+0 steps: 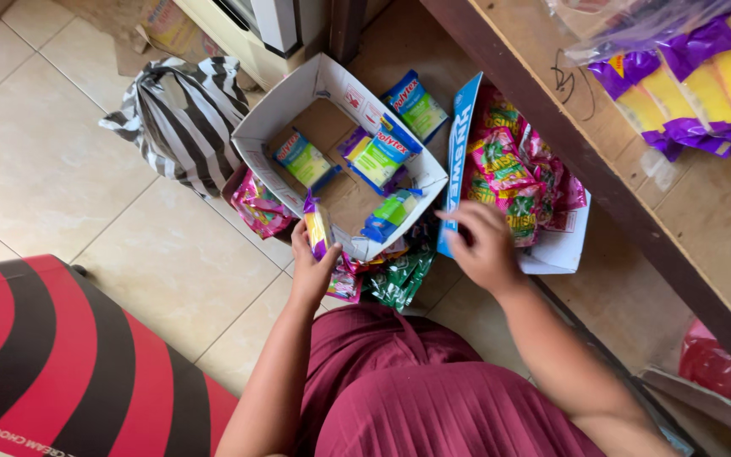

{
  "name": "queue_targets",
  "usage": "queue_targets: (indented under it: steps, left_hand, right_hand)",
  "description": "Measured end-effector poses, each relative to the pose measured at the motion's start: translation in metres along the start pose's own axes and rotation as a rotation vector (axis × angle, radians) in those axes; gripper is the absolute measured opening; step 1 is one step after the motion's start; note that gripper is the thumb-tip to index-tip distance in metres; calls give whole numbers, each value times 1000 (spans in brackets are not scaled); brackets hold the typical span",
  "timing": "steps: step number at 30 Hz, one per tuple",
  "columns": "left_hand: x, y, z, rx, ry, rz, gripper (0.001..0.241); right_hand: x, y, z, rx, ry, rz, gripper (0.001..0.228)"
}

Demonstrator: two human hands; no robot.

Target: The person picks up snack packages and a plastic jar from boxes on the floor and places them onto a wooden shelf. They organize the snack packages by stacking them in rows on the shelf.

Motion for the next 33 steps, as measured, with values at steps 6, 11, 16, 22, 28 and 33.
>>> queue_targets:
  steps: [6, 11, 16, 22, 28, 33]
  left_hand:
    - [3, -19, -9, -31, 3, -44, 79]
    - [-1, -25, -10, -68, -43, -99, 81]
    - [-6, -33, -7, -153, -99, -270, 75]
    - [-3, -45, 2, -236, -290, -586, 76]
    - [56, -30, 2, -416, -312, -900, 75]
    - [95, -1, -10, -485, -350, -998, 73]
  right_hand:
    - [189, 209, 58, -326, 424, -142, 38]
    - [273, 276, 58, -474, 895, -328, 41]
    - [270, 285, 70, -371, 919, -151, 33]
    - [236, 235, 65, 59, 790, 74, 25]
    - [177, 141, 33, 344, 657, 260, 15]
    - [128, 52, 14, 501, 449, 724, 29]
Point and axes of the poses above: each hand's wrist, its own z-axis towards the middle knuckle, its own y-axis out of the palm, x = y × z, the point moved 7 cm from there along z, towards the middle knuckle, and after that the axes turned 4 degrees about y, right-handed, at the moved point
